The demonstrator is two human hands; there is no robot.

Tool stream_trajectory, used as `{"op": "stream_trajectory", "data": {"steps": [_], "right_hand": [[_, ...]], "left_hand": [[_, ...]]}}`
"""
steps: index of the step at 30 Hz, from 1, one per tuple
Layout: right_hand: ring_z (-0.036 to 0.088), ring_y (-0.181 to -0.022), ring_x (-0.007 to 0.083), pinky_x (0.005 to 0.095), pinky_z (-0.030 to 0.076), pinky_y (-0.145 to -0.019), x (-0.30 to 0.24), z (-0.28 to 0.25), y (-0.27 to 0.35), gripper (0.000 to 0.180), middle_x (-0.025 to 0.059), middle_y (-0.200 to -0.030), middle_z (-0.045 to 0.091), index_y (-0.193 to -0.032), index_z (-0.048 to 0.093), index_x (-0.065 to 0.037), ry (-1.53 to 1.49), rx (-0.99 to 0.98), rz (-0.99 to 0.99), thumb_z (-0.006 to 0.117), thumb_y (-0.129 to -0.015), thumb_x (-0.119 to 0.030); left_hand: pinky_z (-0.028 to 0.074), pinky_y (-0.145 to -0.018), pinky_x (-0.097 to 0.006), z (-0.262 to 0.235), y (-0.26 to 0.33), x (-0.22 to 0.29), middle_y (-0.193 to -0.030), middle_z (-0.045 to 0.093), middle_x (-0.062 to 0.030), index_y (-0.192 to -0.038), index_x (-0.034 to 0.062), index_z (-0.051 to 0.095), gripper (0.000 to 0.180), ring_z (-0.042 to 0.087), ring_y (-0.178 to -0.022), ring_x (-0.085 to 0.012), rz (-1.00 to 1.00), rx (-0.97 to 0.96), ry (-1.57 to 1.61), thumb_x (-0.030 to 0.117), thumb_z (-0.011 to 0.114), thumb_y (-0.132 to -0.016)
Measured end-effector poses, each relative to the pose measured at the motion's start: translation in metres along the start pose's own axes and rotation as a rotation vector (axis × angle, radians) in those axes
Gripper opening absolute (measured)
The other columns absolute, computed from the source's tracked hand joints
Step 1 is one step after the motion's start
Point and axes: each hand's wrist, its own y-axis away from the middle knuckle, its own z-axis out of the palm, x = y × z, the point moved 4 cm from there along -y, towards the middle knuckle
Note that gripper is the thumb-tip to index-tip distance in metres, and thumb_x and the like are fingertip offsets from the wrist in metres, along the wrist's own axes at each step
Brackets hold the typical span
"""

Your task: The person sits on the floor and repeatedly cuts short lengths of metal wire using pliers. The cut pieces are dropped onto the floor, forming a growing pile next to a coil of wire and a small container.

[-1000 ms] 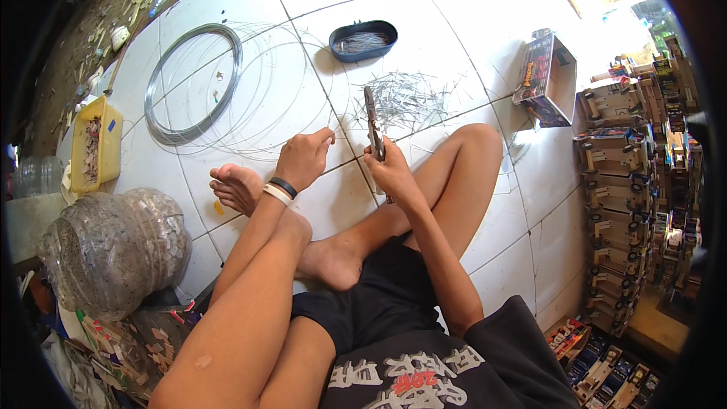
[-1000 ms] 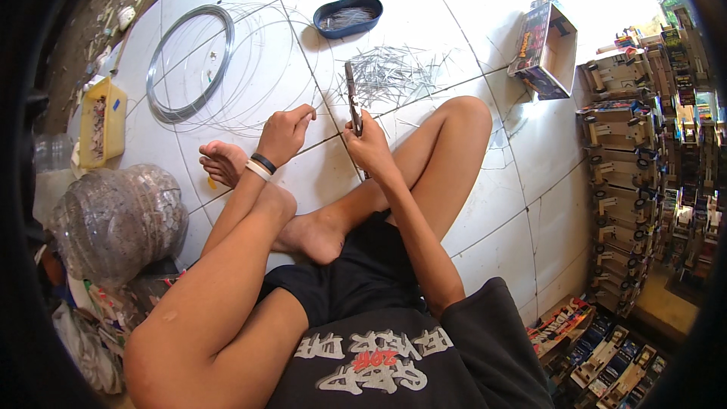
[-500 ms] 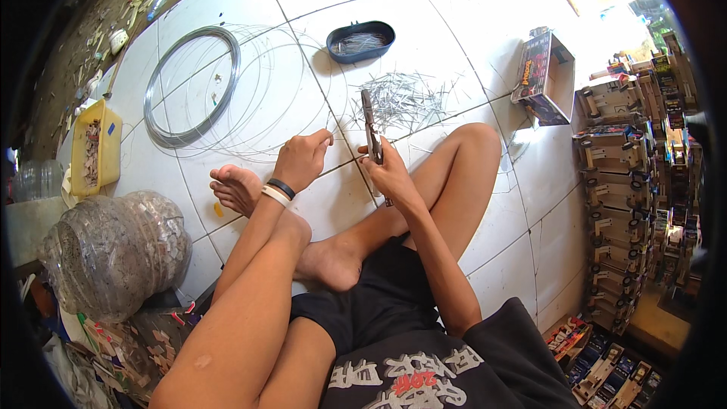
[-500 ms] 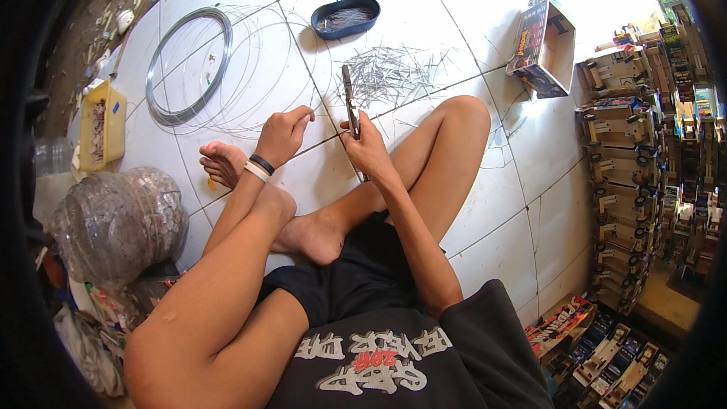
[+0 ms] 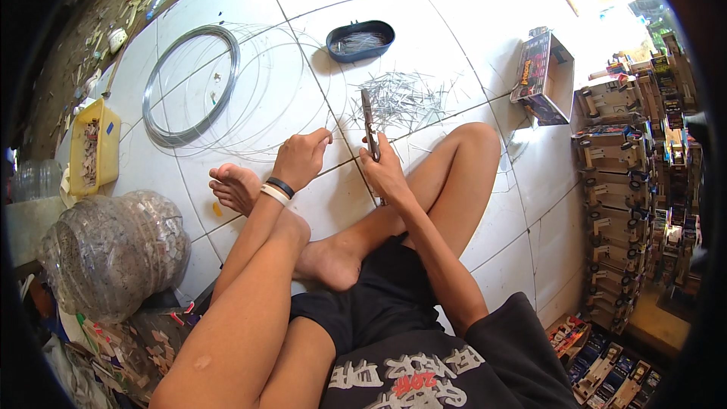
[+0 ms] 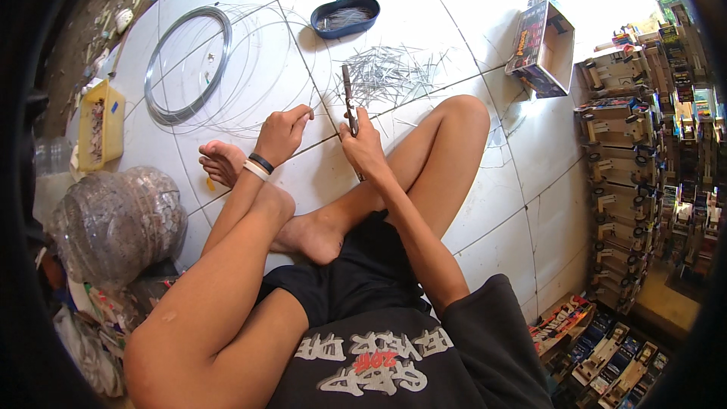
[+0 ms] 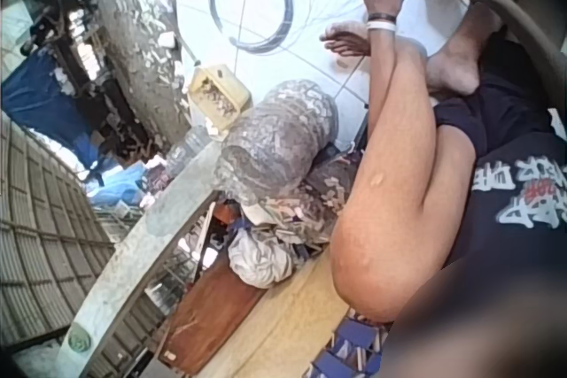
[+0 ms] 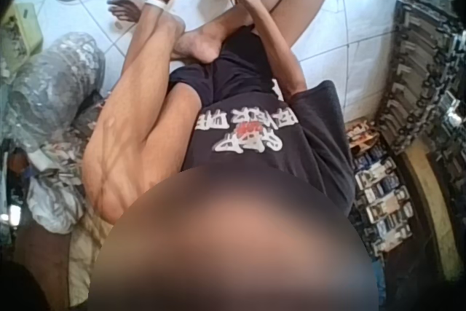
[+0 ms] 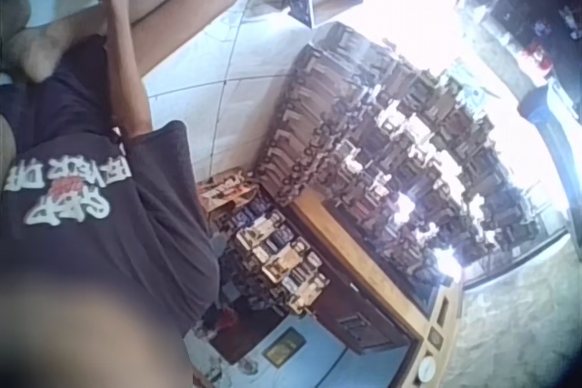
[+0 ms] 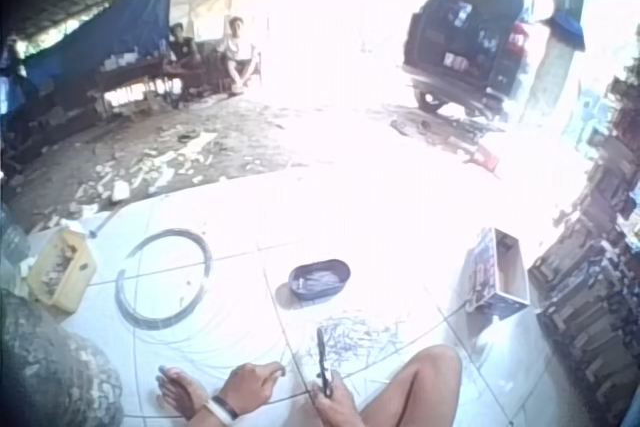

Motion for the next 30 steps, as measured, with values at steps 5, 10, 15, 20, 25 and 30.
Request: {"op": "stream_trajectory", "data": {"steps": [5, 10, 15, 20, 25, 30], "right_hand": [[0.069, -0.087, 0.0466, 0.0505, 0.052, -0.083, -0.005, -0.008, -0.003, 0.035, 0.0304, -0.097, 0.070, -0.132, 0.049, -0.004, 0.210, 0.120, 0.046, 0.060, -0.101, -0.016], [0.069, -0.092, 0.0288, 0.0424, 0.053, -0.084, -0.001, -0.013, -0.001, 0.036, 0.0198, -0.099, 0.070, -0.135, 0.051, -0.003, 0.059, 0.224, -0.099, 0.061, -0.103, -0.016], [0.072, -0.103, 0.0351, 0.0439, 0.054, -0.091, 0.008, 0.000, 0.004, 0.055, 0.0226, -0.113, 0.072, -0.153, 0.040, -0.003, 0.014, 0.065, -0.130, 0.061, -0.103, -0.015], [0.063, -0.085, 0.0139, 0.0318, 0.053, -0.079, 0.000, 0.014, 0.017, 0.048, 0.0141, -0.113, 0.071, -0.148, 0.044, -0.003, -0.161, 0.057, -0.194, 0.061, -0.105, -0.012], [0.063, -0.086, 0.0137, 0.0319, 0.052, -0.076, -0.004, 0.019, 0.022, 0.054, 0.0136, -0.113, 0.070, -0.154, 0.039, -0.004, -0.148, 0.022, -0.160, 0.061, -0.105, -0.012], [0.062, -0.081, 0.0143, 0.0315, 0.051, -0.072, -0.003, 0.028, 0.026, 0.058, 0.0112, -0.109, 0.069, -0.156, 0.036, -0.005, -0.116, -0.034, -0.256, 0.061, -0.104, -0.009]], "left_hand": [[0.053, -0.067, -0.050, 0.000, 0.001, -0.003, -0.071, 0.066, -0.0198, -0.102, 0.0104, 0.071, 0.015, 0.067, -0.069, -0.0415, 0.005, 0.016, 0.014, 0.016, 0.056, -0.102], [0.046, -0.058, -0.046, -0.001, 0.002, -0.001, -0.060, 0.057, -0.0164, -0.100, 0.0091, 0.070, 0.015, 0.059, -0.055, -0.0370, 0.084, 0.100, 0.046, 0.015, 0.057, -0.102], [0.050, -0.063, -0.049, 0.000, 0.000, 0.000, -0.068, 0.064, -0.0183, -0.100, 0.0091, 0.070, 0.016, 0.064, -0.066, -0.0403, 0.000, 0.036, 0.048, 0.017, 0.056, -0.102], [0.052, -0.066, -0.050, -0.005, 0.000, 0.001, -0.071, 0.067, -0.0193, -0.099, 0.0087, 0.070, 0.017, 0.067, -0.069, -0.0424, -0.032, 0.029, 0.064, 0.018, 0.056, -0.102], [0.052, -0.065, -0.050, -0.003, 0.000, 0.000, -0.069, 0.066, -0.0186, -0.098, 0.0085, 0.069, 0.017, 0.067, -0.068, -0.0419, -0.026, 0.036, 0.086, 0.017, 0.055, -0.102], [0.043, -0.058, -0.045, -0.003, -0.001, 0.001, -0.062, 0.057, -0.0185, -0.099, 0.0055, 0.069, 0.017, 0.059, -0.056, -0.0358, 0.030, 0.101, 0.111, 0.014, 0.055, -0.102]]}}
